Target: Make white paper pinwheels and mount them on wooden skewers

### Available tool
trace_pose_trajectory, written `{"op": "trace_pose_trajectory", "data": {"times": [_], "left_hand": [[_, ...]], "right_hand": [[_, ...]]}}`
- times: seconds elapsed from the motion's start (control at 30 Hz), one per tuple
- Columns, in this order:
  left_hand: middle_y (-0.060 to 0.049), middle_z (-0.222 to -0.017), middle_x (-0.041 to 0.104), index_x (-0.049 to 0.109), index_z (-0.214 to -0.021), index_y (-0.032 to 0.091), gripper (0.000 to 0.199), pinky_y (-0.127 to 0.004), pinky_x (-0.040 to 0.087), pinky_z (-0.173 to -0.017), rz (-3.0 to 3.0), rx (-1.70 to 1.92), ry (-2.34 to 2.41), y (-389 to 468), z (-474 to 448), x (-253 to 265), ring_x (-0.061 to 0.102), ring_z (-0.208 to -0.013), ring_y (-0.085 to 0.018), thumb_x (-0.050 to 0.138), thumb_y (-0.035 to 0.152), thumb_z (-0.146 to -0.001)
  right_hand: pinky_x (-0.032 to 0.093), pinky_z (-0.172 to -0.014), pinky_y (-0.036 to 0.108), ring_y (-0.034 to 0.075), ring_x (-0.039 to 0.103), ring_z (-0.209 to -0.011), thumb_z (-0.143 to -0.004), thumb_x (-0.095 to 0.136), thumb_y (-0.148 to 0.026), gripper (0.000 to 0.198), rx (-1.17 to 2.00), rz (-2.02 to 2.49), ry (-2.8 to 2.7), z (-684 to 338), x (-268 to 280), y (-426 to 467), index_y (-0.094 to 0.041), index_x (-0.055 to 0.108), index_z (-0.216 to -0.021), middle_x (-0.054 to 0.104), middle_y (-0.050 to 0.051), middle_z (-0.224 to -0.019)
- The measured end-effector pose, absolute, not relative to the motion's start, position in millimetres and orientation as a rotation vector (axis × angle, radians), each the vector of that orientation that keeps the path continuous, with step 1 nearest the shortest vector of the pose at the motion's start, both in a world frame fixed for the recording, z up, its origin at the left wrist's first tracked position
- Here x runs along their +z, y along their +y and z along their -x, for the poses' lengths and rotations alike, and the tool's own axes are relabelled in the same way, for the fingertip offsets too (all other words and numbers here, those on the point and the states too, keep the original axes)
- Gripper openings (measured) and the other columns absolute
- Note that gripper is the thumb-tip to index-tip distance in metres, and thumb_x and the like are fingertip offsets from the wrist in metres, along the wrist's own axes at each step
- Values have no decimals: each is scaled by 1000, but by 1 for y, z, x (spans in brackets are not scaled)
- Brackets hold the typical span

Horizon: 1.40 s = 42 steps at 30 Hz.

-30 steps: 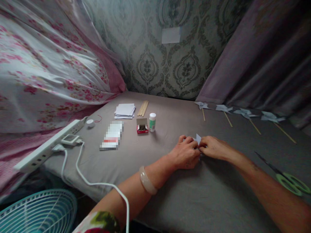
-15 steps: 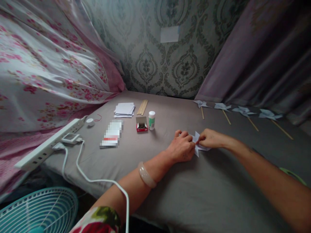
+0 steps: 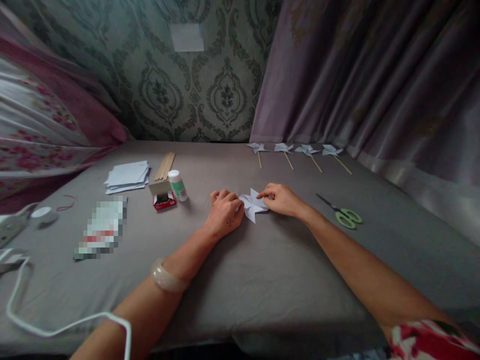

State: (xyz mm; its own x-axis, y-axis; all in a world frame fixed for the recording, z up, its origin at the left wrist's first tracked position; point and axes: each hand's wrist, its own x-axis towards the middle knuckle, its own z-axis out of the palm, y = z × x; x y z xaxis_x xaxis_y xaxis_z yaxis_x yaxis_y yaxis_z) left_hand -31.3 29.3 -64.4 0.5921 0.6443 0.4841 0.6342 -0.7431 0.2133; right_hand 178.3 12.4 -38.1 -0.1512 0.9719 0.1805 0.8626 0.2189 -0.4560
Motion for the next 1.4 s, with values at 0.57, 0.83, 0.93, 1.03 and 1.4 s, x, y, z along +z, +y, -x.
{"op": "trace_pose_trajectory", "data": {"times": [0.57,0.83,0.93,1.03,1.4], "left_hand": [[-6,-84,71,71,-78,22,25,-46,28,-91,-2782,755,1204,24,29,-59,55,-90,-22,49,28,-88],[-8,-74,68,64,-63,19,39,-45,32,-85,-2692,655,1358,19,25,-55,54,-84,-24,54,51,-84],[-8,-76,69,65,-66,19,36,-43,33,-83,-2639,616,1396,17,22,-56,55,-85,-25,59,51,-80],[-8,-78,70,66,-69,19,27,-42,35,-80,-2566,575,1442,16,18,-57,57,-86,-27,62,45,-77],[-6,-81,73,68,-71,20,16,-41,33,-79,-2512,637,1505,28,21,-57,58,-87,-26,57,29,-77]], "right_hand": [[43,-77,26,17,60,-89,-80,52,-16,29,201,1696,-2285,-161,-37,4,-23,76,-94,65,5,-95],[45,-67,27,13,56,-66,-74,50,-12,29,202,1744,-1862,-207,-52,5,-17,74,-90,66,5,-84],[47,-73,28,15,59,-74,-70,47,-6,39,200,1718,-1863,-215,-68,-4,-14,70,-101,65,7,-89],[48,-77,30,16,59,-79,-69,48,-5,43,191,1672,-1873,-215,-78,-10,-11,65,-108,64,9,-94],[50,-82,33,17,60,-85,-72,48,-3,46,151,1557,-1948,-210,-75,-22,-17,59,-114,61,8,-102]]}}
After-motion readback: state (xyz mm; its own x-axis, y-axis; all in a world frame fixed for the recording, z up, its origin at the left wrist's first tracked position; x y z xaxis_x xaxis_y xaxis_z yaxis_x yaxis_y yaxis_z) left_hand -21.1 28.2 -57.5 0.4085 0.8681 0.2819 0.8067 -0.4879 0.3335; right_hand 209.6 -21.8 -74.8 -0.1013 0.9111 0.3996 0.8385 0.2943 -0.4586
